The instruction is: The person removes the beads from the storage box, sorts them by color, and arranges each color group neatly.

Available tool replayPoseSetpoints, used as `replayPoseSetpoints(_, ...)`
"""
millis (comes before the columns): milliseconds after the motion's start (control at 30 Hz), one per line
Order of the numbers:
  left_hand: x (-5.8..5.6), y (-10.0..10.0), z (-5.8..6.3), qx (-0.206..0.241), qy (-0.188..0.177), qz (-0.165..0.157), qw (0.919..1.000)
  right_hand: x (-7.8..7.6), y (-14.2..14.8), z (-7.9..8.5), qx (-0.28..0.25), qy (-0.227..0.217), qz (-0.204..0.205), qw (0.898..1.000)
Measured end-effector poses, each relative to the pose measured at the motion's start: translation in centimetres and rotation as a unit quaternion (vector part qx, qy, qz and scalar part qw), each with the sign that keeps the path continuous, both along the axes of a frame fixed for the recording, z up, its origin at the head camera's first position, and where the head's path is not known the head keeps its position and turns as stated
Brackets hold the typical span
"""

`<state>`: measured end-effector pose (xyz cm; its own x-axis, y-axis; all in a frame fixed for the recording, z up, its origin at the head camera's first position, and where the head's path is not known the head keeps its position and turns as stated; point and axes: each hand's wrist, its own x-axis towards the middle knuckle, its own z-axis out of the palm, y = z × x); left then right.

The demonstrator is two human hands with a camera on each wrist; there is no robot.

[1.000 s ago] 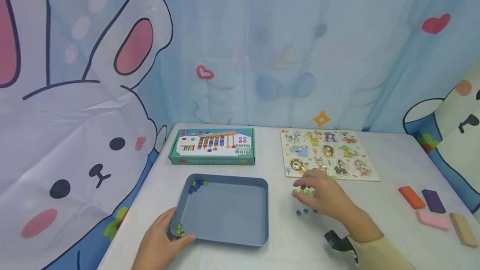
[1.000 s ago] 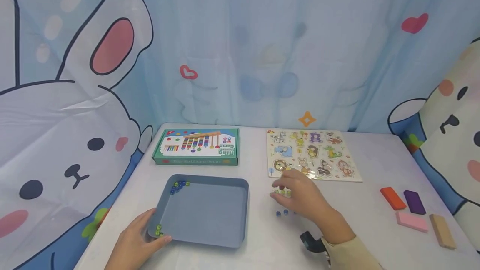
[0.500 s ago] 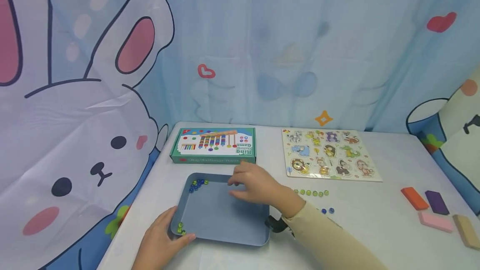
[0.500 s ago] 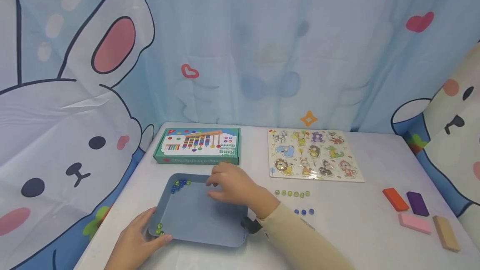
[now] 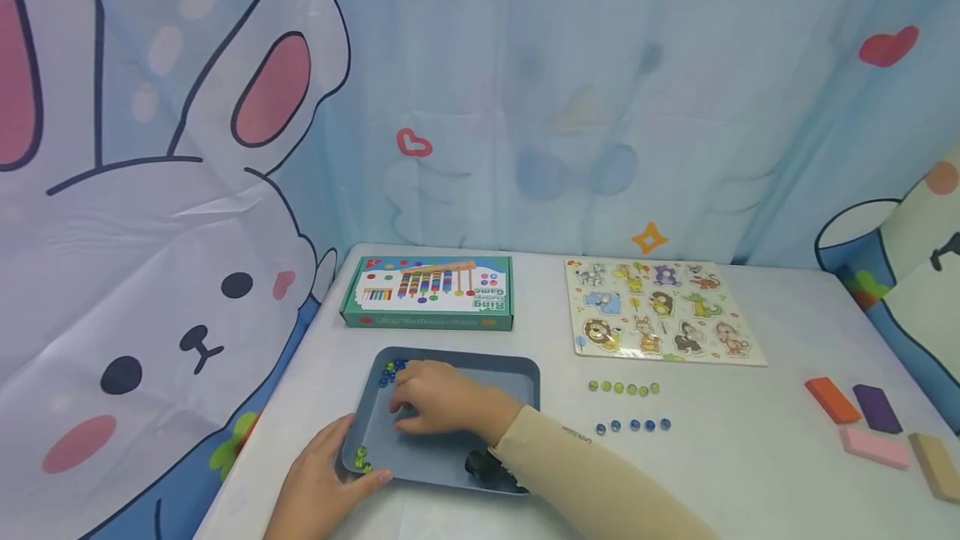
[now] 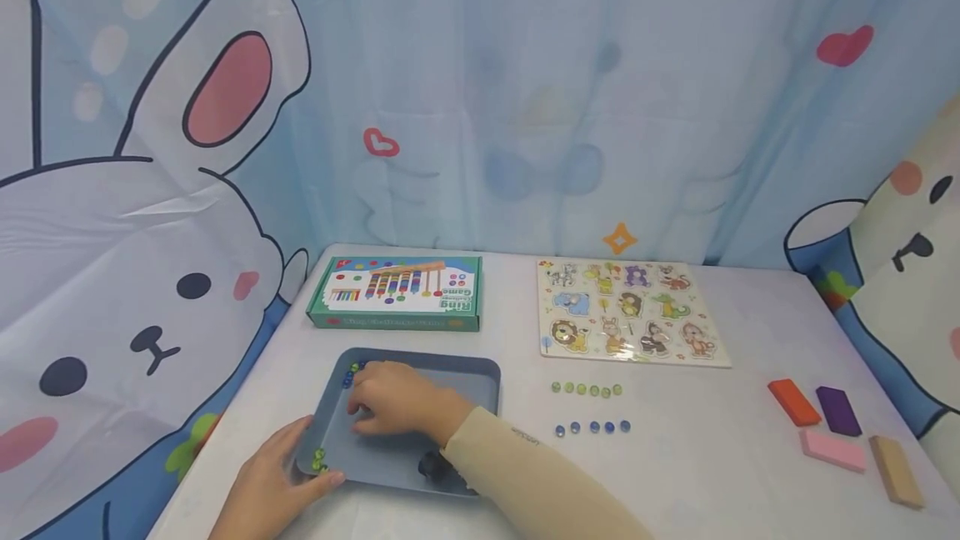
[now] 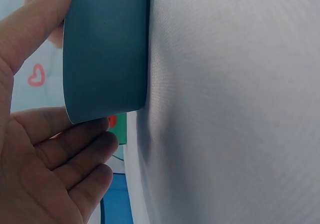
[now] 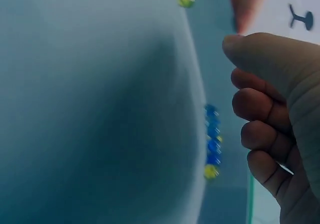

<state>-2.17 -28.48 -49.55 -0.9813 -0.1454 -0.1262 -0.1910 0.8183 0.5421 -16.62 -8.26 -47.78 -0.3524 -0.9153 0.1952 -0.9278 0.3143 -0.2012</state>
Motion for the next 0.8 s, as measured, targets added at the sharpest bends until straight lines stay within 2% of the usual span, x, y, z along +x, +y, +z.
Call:
replayPoseSetpoints(167, -0.1, 0.1, 0.1, 0.01, 0.013, -0.008, 0.9998, 0.2, -1.2, -0.6, 0.009, -0.006, 0.026, 1.0)
replayPoseSetpoints(367, -0.1, 0.1, 0.1, 0.008, 0.011, -0.01, 0.9999, 0.5, -2.5, -1.1, 0.026, -0.001, 0.049, 0.998)
replayPoseSetpoints(800, 0.2, 0.1, 0.5, -0.004, 0.008, -0.012, 0.9999, 1.2, -4.2, -1.9, 0.072, -0.012, 0.072, 0.995)
